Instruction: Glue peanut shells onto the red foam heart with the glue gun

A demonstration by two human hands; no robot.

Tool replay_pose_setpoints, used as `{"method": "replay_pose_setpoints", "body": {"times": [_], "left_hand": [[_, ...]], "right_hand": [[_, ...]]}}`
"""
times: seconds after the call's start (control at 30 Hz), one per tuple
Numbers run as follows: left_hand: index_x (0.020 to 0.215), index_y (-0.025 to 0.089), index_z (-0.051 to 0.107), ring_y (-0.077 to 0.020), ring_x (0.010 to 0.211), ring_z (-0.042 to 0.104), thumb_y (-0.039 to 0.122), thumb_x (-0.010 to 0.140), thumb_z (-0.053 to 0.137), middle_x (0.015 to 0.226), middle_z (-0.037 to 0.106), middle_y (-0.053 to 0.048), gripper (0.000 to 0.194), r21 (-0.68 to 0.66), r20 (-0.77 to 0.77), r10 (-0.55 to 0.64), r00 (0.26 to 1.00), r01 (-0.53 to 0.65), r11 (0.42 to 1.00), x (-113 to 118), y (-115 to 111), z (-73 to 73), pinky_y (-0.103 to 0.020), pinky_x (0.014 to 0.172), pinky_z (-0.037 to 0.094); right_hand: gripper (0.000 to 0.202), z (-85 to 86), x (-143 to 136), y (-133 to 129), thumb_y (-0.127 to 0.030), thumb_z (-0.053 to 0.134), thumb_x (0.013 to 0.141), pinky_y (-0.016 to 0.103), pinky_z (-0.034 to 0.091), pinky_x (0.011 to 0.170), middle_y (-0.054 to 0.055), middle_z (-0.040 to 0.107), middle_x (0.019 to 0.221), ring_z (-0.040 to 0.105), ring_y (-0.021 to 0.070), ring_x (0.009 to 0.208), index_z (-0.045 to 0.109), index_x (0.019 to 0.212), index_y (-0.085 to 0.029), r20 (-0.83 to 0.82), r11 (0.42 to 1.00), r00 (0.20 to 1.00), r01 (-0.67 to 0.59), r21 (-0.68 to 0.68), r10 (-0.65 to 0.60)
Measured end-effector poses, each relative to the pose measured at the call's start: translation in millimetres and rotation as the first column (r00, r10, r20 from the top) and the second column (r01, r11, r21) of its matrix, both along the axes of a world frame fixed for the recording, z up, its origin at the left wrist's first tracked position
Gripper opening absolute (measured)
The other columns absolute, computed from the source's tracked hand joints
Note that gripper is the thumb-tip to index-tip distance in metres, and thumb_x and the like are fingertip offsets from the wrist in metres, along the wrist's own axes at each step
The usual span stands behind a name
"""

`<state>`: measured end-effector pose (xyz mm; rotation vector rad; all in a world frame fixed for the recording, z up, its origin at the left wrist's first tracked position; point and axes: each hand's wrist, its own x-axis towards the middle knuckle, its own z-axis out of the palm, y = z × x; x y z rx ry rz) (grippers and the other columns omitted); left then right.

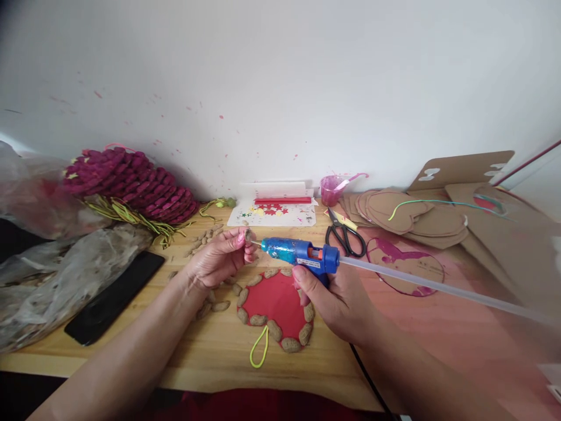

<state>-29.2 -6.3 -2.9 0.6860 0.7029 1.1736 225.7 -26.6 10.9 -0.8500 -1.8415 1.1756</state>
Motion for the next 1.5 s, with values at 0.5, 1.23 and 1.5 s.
{"method": "replay_pose_setpoints", "body": {"times": [0.5,1.23,1.5], "left_hand": [[0.079,0.013,0.072,-0.0078,0.062,0.056,0.025,0.059,0.099,0.068,0.058,0.002,0.035,-0.04,0.007,0.008,1.0,-0.008,0.999,2.5,-2.3,1.1,-0.019,0.056,0.051],[0.08,0.012,0.071,-0.0086,0.063,0.056,0.024,0.063,0.097,0.068,0.059,0.0,0.033,-0.037,0.007,-0.002,1.0,0.002,0.999,1.1,-2.5,0.4,-0.019,0.057,0.051],[0.076,0.012,0.07,-0.0091,0.063,0.056,0.024,0.064,0.096,0.066,0.059,0.0,0.032,-0.018,0.002,-0.021,1.0,0.021,1.0,1.7,-2.1,0.0,-0.019,0.057,0.05]], "right_hand": [[0.029,0.5,-2.4,-2.8,-0.035,0.053,0.102,0.022,0.05,0.046,0.002,0.065,0.067,0.066,0.0127,0.05,0.059,0.08,-0.019,0.033,0.998,0.999,0.039,0.045,-0.04],[0.037,-1.5,-0.6,-2.2,-0.045,0.052,0.104,0.026,0.05,0.05,0.002,0.064,0.064,0.065,0.014,0.053,0.059,0.078,-0.02,0.063,0.999,0.997,0.037,-0.001,-0.037],[0.037,1.5,-2.8,-1.3,-0.044,0.051,0.104,0.025,0.048,0.048,0.002,0.063,0.062,0.064,0.0133,0.052,0.059,0.078,-0.019,0.057,0.999,0.998,0.035,0.01,-0.035]]}}
